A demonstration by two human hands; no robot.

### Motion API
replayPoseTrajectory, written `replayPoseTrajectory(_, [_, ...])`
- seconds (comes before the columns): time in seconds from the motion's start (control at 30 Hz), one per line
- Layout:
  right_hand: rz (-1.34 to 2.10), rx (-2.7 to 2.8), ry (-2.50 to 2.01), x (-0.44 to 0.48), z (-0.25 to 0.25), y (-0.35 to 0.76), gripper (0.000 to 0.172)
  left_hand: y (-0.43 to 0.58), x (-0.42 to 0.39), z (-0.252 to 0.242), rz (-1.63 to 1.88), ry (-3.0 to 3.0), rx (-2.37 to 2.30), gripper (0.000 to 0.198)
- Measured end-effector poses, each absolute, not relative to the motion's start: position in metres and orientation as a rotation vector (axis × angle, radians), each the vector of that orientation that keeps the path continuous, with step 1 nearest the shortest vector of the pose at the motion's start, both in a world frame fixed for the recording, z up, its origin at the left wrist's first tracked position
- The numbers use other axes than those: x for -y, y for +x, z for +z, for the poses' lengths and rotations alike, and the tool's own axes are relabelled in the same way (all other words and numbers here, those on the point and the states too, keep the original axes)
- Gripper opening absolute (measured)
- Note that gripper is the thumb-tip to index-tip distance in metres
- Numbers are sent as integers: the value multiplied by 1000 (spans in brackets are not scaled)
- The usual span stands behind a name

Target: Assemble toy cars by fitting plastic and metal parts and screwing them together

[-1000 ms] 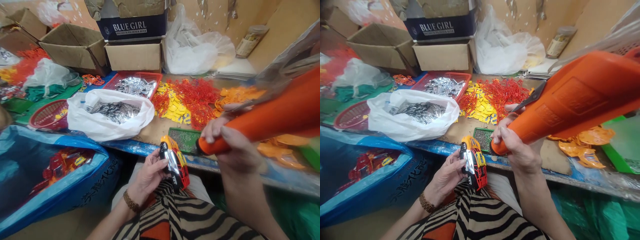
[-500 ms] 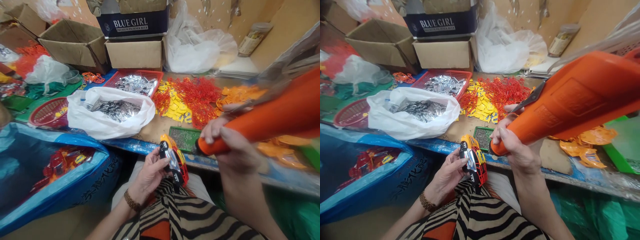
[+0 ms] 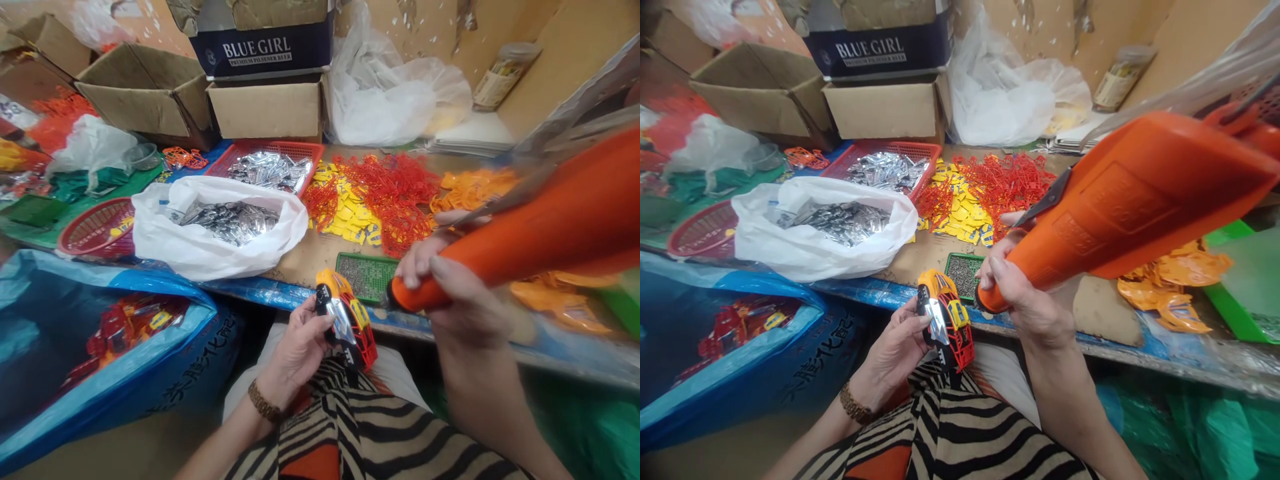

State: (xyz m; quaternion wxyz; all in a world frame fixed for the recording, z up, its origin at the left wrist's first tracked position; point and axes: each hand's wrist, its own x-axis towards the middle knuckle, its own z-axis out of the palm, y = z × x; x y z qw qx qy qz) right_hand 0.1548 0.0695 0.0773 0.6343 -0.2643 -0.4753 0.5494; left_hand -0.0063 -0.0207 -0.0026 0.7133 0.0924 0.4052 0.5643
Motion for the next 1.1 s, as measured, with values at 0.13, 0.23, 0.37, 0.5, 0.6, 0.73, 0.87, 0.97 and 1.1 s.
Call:
replayPoseTrajectory(0.13, [1263,1099,-600,-69,76,156,28,-10,20,-6,1284,45,-843,36])
replayPoseTrajectory(0.23, [1301,1091,-624,-66,79,155,27,-13,18,-9,1300,-52,-768,42])
replayPoseTrajectory(0.37, [1367,1088,-597,-57,81,151,27,-13,17,-15,1306,-70,-712,42])
replayPoseTrajectory(0.5, [1435,1113,-591,-52,79,146,19,-12,20,-21,1309,-37,-690,32])
replayPoseTrajectory(0.6, [1439,1081,-586,-51,79,145,19,-12,20,-23,1334,-98,-689,27])
replayPoseTrajectory(0.73, [1466,1066,-549,-48,84,144,20,-13,16,-22,1316,-207,-649,19])
replayPoseTrajectory(0.87, [1513,1056,-555,-44,88,140,23,-12,14,-17,1219,-161,-609,35])
replayPoseTrajectory(0.97, [1530,1063,-551,-43,87,137,28,-10,17,-14,1257,-99,-671,36])
replayPoseTrajectory(1.1, [1532,1086,-540,-46,84,137,28,-9,23,-16,1233,-25,-752,29])
